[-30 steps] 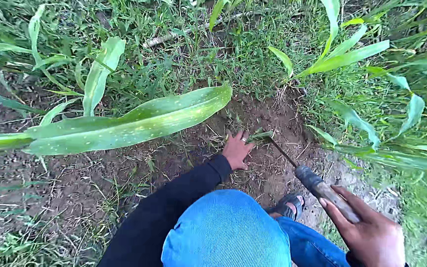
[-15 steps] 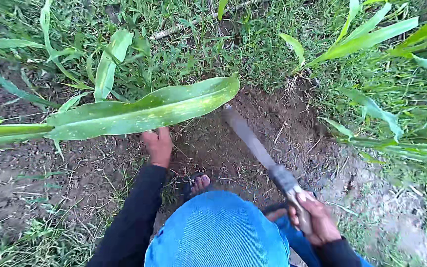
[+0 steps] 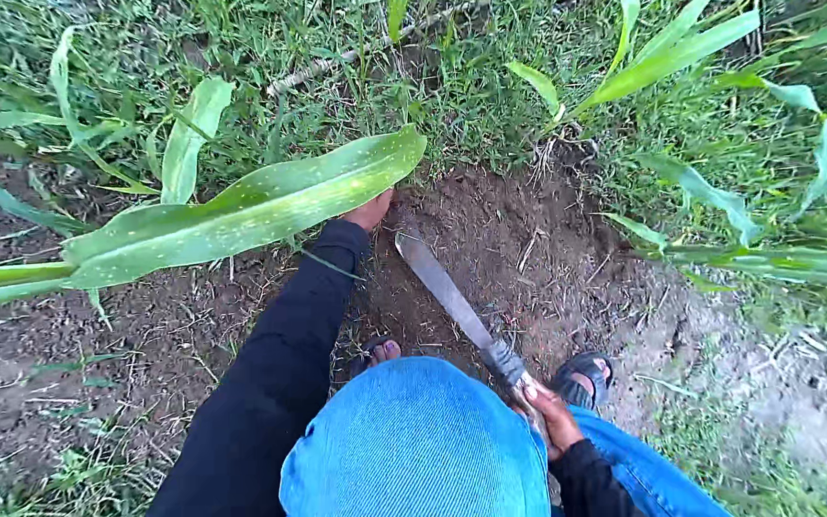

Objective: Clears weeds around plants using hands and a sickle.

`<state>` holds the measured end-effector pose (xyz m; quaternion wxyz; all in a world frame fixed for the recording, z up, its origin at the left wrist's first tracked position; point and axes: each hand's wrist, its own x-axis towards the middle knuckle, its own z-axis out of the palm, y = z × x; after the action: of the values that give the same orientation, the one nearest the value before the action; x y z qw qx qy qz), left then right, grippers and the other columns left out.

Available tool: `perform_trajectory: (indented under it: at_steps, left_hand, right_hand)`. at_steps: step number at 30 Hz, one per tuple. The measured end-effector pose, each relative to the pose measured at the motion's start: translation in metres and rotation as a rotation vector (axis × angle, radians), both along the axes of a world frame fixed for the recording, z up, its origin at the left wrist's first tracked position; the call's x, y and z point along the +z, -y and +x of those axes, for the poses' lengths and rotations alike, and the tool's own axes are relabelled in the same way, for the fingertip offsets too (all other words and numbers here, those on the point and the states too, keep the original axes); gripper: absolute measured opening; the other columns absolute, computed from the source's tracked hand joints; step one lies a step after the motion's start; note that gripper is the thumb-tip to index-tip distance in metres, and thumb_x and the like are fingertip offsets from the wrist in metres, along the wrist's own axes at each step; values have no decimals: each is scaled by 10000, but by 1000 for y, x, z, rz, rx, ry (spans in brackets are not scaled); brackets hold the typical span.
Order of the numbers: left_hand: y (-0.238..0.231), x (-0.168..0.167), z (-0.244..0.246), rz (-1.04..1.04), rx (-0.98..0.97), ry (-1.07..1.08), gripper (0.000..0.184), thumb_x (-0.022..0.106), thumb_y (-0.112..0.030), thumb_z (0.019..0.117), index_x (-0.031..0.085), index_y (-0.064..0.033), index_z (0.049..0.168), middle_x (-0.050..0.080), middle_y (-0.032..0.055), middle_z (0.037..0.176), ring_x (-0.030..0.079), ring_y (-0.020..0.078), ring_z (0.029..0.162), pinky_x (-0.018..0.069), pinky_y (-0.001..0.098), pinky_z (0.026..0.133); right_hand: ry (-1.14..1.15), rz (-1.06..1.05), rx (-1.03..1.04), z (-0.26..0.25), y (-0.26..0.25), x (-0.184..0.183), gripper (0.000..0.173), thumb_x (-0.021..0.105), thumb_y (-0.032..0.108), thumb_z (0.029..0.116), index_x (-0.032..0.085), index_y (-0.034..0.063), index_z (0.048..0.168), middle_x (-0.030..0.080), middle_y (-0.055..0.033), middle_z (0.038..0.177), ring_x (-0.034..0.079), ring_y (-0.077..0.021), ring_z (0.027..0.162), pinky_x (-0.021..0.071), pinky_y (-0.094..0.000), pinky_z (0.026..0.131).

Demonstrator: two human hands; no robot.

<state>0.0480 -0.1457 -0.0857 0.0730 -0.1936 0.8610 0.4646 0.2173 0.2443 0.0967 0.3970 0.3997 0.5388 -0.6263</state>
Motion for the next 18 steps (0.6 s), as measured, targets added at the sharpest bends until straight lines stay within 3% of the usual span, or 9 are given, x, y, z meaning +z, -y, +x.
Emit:
perform_trajectory:
  at_steps: [4, 7, 9, 10, 11, 13, 15, 17, 18]
  left_hand:
    - [-6, 49, -9, 64, 212, 131, 523, 515, -253, 1098, 452, 79, 1497, 465, 306, 1538, 393, 385, 1497, 250, 491, 1262]
    - [1, 80, -25, -9, 115, 523, 492, 472, -128, 1108, 371, 90, 1537, 349, 294, 1621, 289, 381, 1551, 190, 471, 1277]
    - [5, 37, -1, -211, 5, 586, 513, 557, -73, 1046, 411, 95, 1508, 394, 333, 1575, 341, 450, 1512, 251, 568, 1241]
    - [11, 19, 10, -275, 40, 499, 528, 606, -57, 1001, 452, 93, 1484, 436, 340, 1542, 381, 470, 1482, 281, 602, 1224]
    - [15, 21, 19, -298, 63, 464, 525, 597, -63, 1006, 451, 88, 1487, 448, 330, 1537, 396, 462, 1473, 299, 593, 1218]
    - [8, 61, 32, -215, 63, 514, 474, 432, -19, 1080, 346, 132, 1520, 369, 344, 1585, 334, 458, 1515, 280, 564, 1229]
    - [-13, 68, 55, 117, 426, 231, 487, 379, -212, 1131, 378, 63, 1534, 439, 253, 1569, 407, 308, 1489, 317, 436, 1239]
    - [-33, 68, 87, 312, 583, 191, 562, 535, -418, 1069, 499, 6, 1436, 612, 233, 1339, 607, 309, 1224, 491, 517, 1047]
    - [-41, 68, 102, 319, 586, 219, 556, 588, -414, 1046, 536, 20, 1389, 645, 253, 1241, 641, 343, 1127, 509, 566, 979]
  right_hand:
    - [16, -69, 202, -51, 44, -56, 336, 440, 225, 1040, 525, 21, 1292, 589, -47, 613, 565, -134, 447, 492, -278, 401]
    - [-175, 23, 314, -81, 55, -58, 368, 559, 125, 991, 547, -38, 1322, 642, -62, 653, 584, -139, 451, 515, -290, 409]
    - [-515, 164, 534, -87, 50, -34, 492, 739, 111, 869, 607, -88, 1298, 734, -55, 844, 654, -94, 566, 583, -263, 515]
    - [-734, 249, 706, -94, 46, -21, 542, 797, 193, 846, 641, -81, 1286, 759, -75, 997, 702, -63, 716, 610, -236, 650]
    - [-931, 329, 864, -97, 40, -8, 573, 802, 298, 847, 672, -57, 1277, 762, -116, 1118, 742, -93, 923, 617, -270, 840]
    - [-1044, 394, 950, -89, 23, 14, 579, 784, 363, 844, 699, -38, 1254, 756, -155, 1144, 744, -150, 1013, 604, -334, 918]
    - [-807, 359, 774, -69, 0, 30, 553, 814, 290, 803, 700, -30, 1240, 771, -70, 1074, 732, -53, 860, 621, -242, 785]
    - [-521, 273, 475, -43, -27, 36, 516, 805, 219, 774, 699, -7, 1225, 750, -27, 808, 657, -89, 547, 587, -277, 503]
    - [-419, 204, 350, -30, -40, 37, 487, 794, 221, 790, 699, 24, 1225, 726, -28, 728, 627, -112, 483, 564, -290, 450]
